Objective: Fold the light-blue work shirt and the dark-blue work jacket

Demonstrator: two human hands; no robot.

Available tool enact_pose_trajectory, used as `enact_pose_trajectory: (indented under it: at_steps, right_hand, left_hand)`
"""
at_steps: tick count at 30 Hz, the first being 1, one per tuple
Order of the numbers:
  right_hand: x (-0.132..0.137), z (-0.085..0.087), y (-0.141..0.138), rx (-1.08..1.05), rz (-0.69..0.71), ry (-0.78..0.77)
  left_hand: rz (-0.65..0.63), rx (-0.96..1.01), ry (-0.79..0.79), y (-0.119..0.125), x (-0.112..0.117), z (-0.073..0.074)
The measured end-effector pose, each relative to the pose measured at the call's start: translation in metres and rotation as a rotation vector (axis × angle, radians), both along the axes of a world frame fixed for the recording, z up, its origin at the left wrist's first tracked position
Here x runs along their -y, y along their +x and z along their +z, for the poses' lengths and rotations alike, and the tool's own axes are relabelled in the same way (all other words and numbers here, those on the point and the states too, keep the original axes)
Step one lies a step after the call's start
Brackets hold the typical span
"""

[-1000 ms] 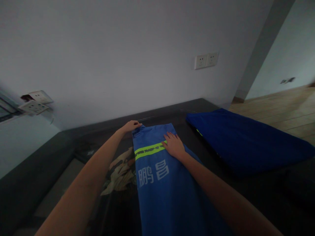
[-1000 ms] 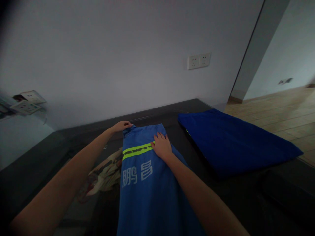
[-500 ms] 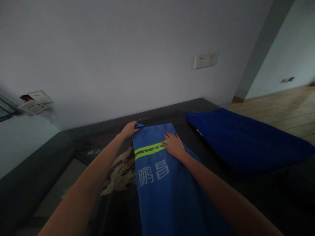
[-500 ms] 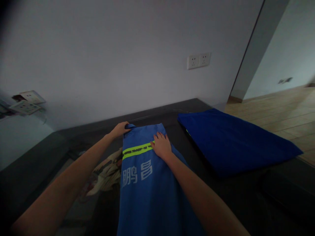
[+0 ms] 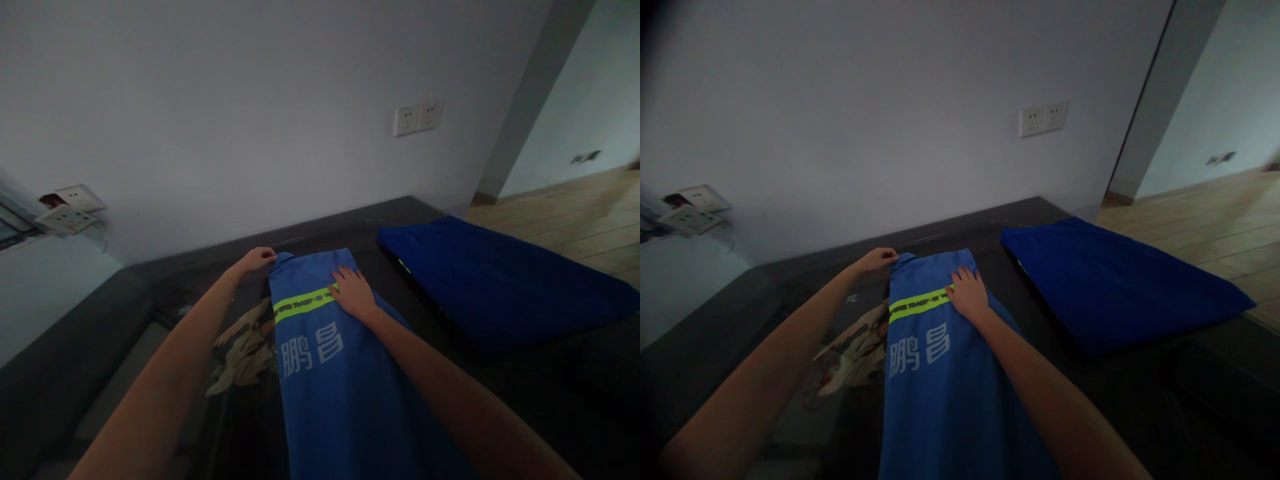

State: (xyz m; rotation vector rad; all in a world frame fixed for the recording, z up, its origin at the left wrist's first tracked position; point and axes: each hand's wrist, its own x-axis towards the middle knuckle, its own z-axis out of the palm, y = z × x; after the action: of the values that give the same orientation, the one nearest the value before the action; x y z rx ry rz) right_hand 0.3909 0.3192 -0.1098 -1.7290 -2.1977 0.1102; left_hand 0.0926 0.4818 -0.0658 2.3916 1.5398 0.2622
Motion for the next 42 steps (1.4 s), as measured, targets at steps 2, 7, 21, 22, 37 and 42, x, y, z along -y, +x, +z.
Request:
enact_pose_trajectory:
  at_steps: [2, 7, 21, 22, 37, 42]
  right_hand:
    - [0.0, -0.001, 0.0, 0.002, 0.002, 0.0]
    - [-0.001, -0.001, 0.0, 0.008, 0.009, -0.001]
    - [-0.001, -0.001, 0.0, -0.001, 0.01, -0.004]
    - [-0.001, -0.001, 0.0, 0.0, 0.01, -0.004]
    - [-0.001, -0.001, 0.0, 0.014, 0.012, 0.0]
    - [0.0, 0.0, 0.0, 0.013, 0.014, -0.001]
  left_hand:
    - [-0.058, 0.017, 0.033, 0.001, 0.002, 0.003]
    - [-0.09, -0.009, 0.118, 0.007, 0.003, 0.01]
    - [-0.095, -0.121, -0.075, 0.002, 0.0, 0.025]
    - [-0.102, -0.097, -0.081, 0.002, 0.0, 0.026]
    - [-0.103, 0.025, 0.089, 0.012, -0.001, 0.027]
    - [-0.121, 0.023, -0.058, 0.007, 0.002, 0.028]
